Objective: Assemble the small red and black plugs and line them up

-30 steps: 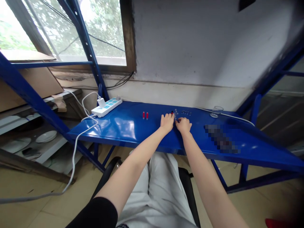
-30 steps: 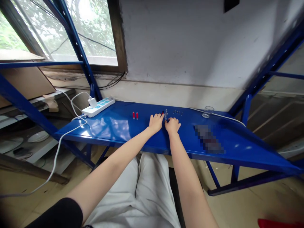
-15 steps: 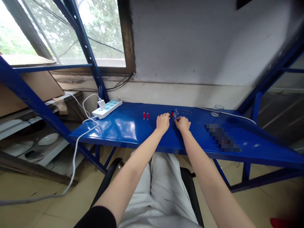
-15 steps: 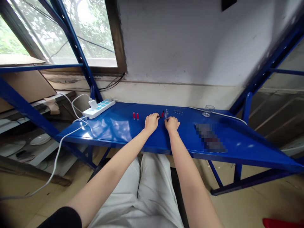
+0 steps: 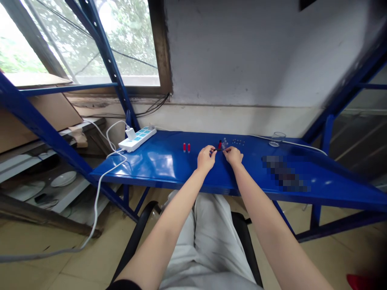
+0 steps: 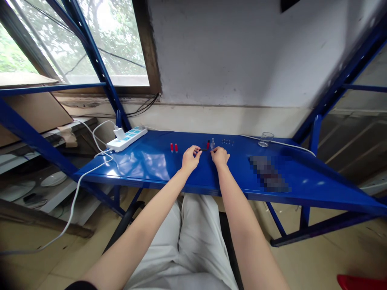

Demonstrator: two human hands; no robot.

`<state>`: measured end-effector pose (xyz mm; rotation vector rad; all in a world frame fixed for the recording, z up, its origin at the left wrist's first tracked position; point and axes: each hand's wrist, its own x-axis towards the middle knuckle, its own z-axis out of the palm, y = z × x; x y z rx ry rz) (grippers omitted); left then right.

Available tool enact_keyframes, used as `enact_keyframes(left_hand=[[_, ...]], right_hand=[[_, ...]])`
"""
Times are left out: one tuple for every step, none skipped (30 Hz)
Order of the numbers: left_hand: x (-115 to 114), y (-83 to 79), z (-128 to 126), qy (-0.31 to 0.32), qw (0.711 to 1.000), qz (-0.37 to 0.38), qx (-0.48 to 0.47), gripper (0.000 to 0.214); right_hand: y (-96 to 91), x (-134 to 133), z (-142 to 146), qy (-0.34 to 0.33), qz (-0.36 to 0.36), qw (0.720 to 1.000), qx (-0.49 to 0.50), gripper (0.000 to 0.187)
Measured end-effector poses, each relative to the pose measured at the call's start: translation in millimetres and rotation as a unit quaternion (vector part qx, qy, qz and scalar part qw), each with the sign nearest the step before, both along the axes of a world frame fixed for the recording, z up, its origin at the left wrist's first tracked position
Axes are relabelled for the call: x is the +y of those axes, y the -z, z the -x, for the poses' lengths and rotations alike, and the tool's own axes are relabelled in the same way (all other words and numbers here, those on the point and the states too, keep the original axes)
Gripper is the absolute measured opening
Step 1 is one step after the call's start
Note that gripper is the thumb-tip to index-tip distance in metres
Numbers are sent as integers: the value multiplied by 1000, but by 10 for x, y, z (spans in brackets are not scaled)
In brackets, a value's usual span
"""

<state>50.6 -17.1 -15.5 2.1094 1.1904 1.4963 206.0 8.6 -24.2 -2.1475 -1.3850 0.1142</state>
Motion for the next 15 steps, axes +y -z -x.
enact_keyframes(left_hand=[[-3,-2,-1,0,1000,3,2,9],[-6,-6,-1,-1,1000,6,4,9],[-8,-9,0,-3,1000,10,7,10],[-10,-13,2,-4,1000,13,9,10],[-10,-16,3,-6,1000,15,11,10],[-10,-17,4,-8,1000,16,12,11],[-9,-18,5,-11,1000,15,11,11],[-7,-17,5,-14,1000,13,9,11],[-4,-15,5,-16,1000,11,6,11],[-2,-12,4,-18,1000,8,4,11],[0,-10,3,-20,1000,7,2,10],[1,-9,2,-20,1000,5,0,10],[2,-9,1,-20,1000,5,0,10],[1,-11,2,-21,1000,5,-1,10],[-2,-14,3,-23,1000,5,-3,10]], right_hand=[[-5,-3,0,-1,0,1000,5,17],[-10,-11,3,-3,-1,1000,7,16],[-16,-24,8,-7,-5,1000,5,14],[-23,-43,17,-12,-11,1000,-4,13],[-31,-67,28,-21,-20,999,-19,12],[-40,-97,41,-36,-30,998,-39,11],[-50,-131,56,-55,-41,996,-60,11],[-62,-168,72,-76,-50,993,-79,10],[-74,-206,87,-99,-57,989,-94,10],[-87,-241,101,-120,-63,985,-104,10],[-100,-273,114,-139,-68,982,-111,10],[-111,-298,125,-153,-71,979,-115,10],[-121,-317,134,-163,-73,977,-117,10],[-129,-330,140,-166,-72,976,-117,10],[-135,-336,144,-164,-71,977,-117,10]])
